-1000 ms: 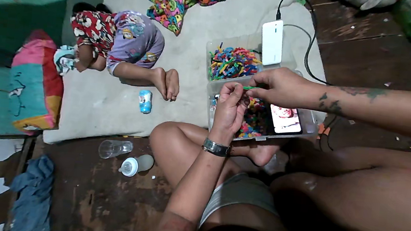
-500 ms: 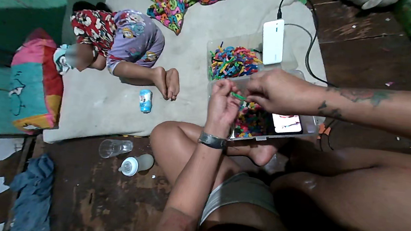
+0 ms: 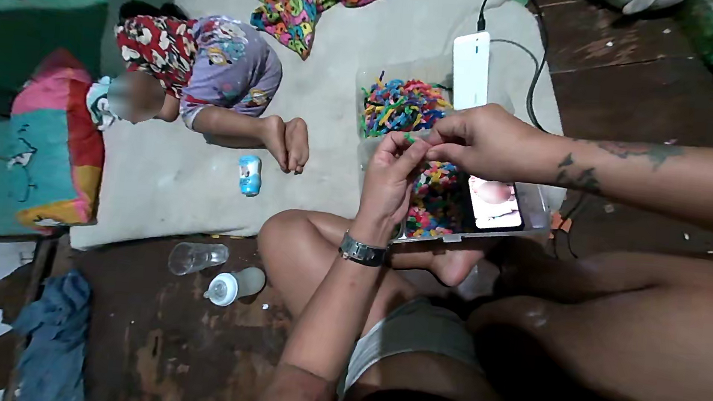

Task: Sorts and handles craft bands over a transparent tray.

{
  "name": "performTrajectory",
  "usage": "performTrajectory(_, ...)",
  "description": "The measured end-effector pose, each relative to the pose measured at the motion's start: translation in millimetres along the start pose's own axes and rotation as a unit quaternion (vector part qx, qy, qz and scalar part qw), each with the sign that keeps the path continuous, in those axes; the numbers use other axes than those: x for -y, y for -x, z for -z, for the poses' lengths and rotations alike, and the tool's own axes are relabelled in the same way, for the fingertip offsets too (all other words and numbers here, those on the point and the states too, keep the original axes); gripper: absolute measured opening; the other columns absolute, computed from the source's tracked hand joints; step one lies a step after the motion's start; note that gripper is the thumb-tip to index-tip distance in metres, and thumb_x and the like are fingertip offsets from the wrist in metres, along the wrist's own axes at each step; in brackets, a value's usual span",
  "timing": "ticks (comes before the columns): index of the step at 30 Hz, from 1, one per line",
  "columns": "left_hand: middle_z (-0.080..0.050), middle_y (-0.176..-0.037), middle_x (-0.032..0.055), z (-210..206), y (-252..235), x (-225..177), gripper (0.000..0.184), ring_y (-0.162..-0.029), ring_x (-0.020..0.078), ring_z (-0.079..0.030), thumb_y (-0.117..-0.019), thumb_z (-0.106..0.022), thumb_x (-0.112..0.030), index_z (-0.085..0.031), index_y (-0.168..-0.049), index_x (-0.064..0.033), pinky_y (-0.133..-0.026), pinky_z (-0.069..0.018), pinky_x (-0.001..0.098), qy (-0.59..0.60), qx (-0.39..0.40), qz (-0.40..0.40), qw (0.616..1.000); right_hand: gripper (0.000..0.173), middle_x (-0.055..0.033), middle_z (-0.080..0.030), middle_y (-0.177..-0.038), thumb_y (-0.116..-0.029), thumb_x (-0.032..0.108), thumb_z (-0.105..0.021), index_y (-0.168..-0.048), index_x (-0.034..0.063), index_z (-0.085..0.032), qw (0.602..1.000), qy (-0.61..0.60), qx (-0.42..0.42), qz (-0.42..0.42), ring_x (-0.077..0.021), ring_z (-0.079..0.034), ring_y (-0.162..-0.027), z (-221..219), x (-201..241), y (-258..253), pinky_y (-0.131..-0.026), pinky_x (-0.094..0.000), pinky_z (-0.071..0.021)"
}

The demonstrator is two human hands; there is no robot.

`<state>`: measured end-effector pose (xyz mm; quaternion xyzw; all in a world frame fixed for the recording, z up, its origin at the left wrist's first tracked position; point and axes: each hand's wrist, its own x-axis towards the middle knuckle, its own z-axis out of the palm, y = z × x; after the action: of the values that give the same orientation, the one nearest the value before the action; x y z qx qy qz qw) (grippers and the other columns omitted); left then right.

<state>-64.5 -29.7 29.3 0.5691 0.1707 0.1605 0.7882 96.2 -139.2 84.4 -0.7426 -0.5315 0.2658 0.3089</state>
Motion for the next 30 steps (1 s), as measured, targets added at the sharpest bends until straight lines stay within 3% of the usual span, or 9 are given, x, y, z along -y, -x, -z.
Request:
performTrajectory(5,-0.063,-0.094,-0.0049,-14,-4,6,0.003,-0.081,0.004,-0.062,-0.1037,-0.059,-0.024,-0.059,-0.106,-0.0227,-0.074,-0.0548,0.022,0.011,-0.038,-0.007,0.999,0.019,-0.0062,-0.062,-0.082,-0.1047,0.018,-0.06,-0.095,0.0037,-0.068,0.991,-0.071,0.045,-0.105,-0.0151,-0.059,-0.074,6,7,-2,-0.07,-0.037,-0.0492)
performTrajectory(9,-0.057,-0.081,-0.0045,-9,-27,-4,0.01,-0.066,0.0027,-0.056,-0.1064,-0.054,-0.028,-0.053,-0.105,-0.0183,-0.063,-0.051,0.0182,-0.038,-0.065,0.047,0.996,0.025,-0.0071,-0.061,-0.083,-0.1074,0.022,-0.055,-0.096,0.0031,-0.067,0.98,-0.073,0.113,-0.144,-0.0152,-0.056,-0.071,11,-6,-3,-0.067,-0.0356,-0.0475)
performTrajectory(12,-0.058,-0.086,0.0001,8,-77,-5,0.017,-0.068,0.0058,-0.058,-0.1039,-0.055,-0.011,-0.048,-0.118,-0.006,-0.067,-0.0529,0.0239,-0.114,-0.114,0.063,0.985,0.025,-0.0113,-0.067,-0.096,-0.107,0.024,-0.055,-0.107,0.0041,-0.07,0.978,-0.073,0.108,-0.165,-0.0216,-0.063,-0.084,22,-41,0,-0.08,-0.0456,-0.052)
performTrajectory(17,-0.063,-0.103,0.014,44,-123,-10,0.044,-0.077,0.0139,-0.064,-0.1025,-0.061,-0.017,-0.043,-0.137,0.0036,-0.072,-0.056,0.0306,-0.287,-0.119,0.115,0.943,0.03,-0.02,-0.067,-0.102,-0.1101,0.021,-0.048,-0.106,-0.0036,-0.065,0.948,-0.044,0.085,-0.305,-0.0315,-0.064,-0.089,51,-74,27,-0.083,-0.0525,-0.0514)
performTrajectory(22,-0.062,-0.123,0.0216,37,-123,-22,0.04,-0.105,0.0264,-0.065,-0.1012,-0.061,-0.017,-0.051,-0.133,0.0042,-0.09,-0.0545,0.0422,-0.406,-0.108,0.023,0.907,0.028,-0.0115,-0.062,-0.073,-0.1079,0.015,-0.052,-0.095,-0.0016,-0.069,0.871,0.0,0.258,-0.418,-0.019,-0.057,-0.059,27,-130,99,-0.059,-0.0367,-0.0493)
performTrajectory(24,-0.065,-0.116,0.0205,22,-116,-21,0.027,-0.103,0.026,-0.065,-0.1017,-0.058,-0.013,-0.059,-0.121,0.0056,-0.09,-0.0524,0.0412,-0.449,-0.06,-0.033,0.891,0.019,-0.0089,-0.063,-0.08,-0.1071,0.012,-0.053,-0.102,-0.001,-0.066,0.848,-0.024,0.324,-0.419,-0.0141,-0.06,-0.066,-2,-135,121,-0.064,-0.0297,-0.052)
performTrajectory(26,-0.066,-0.113,0.0205,0,-106,-11,0.023,-0.104,0.0261,-0.065,-0.1035,-0.053,-0.01,-0.063,-0.115,0.0068,-0.094,-0.0519,0.0414,-0.487,0.063,-0.06,0.869,0.014,-0.0155,-0.059,-0.1,-0.1031,0.001,-0.054,-0.113,-0.0078,-0.059,0.855,-0.104,0.317,-0.398,-0.0197,-0.056,-0.089,-28,-128,133,-0.087,-0.0359,-0.0469)
performTrajectory(29,-0.064,-0.122,0.0201,-30,-90,21,0.025,-0.114,0.0324,-0.063,-0.0993,-0.052,0.001,-0.068,-0.119,0.001,-0.099,-0.0507,0.0478,-0.549,0.269,-0.073,0.788,0.013,-0.0179,-0.062,-0.098,-0.1007,0.002,-0.059,-0.104,-0.0097,-0.062,0.895,-0.149,0.238,-0.346,-0.0199,-0.057,-0.088,-60,-139,146,-0.085,-0.037,-0.0471)
performTrajectory(30,-0.061,-0.126,0.0197,-36,-87,31,0.033,-0.116,0.0354,-0.061,-0.0931,-0.056,0.005,-0.068,-0.123,-0.0043,-0.097,-0.0516,0.0518,-0.574,0.301,-0.07,0.759,0.017,-0.0234,-0.064,-0.105,-0.1009,0.001,-0.059,-0.11,-0.0127,-0.063,0.896,-0.161,0.202,-0.362,-0.0247,-0.06,-0.094,-70,-139,146,-0.091,-0.0408,-0.0475)
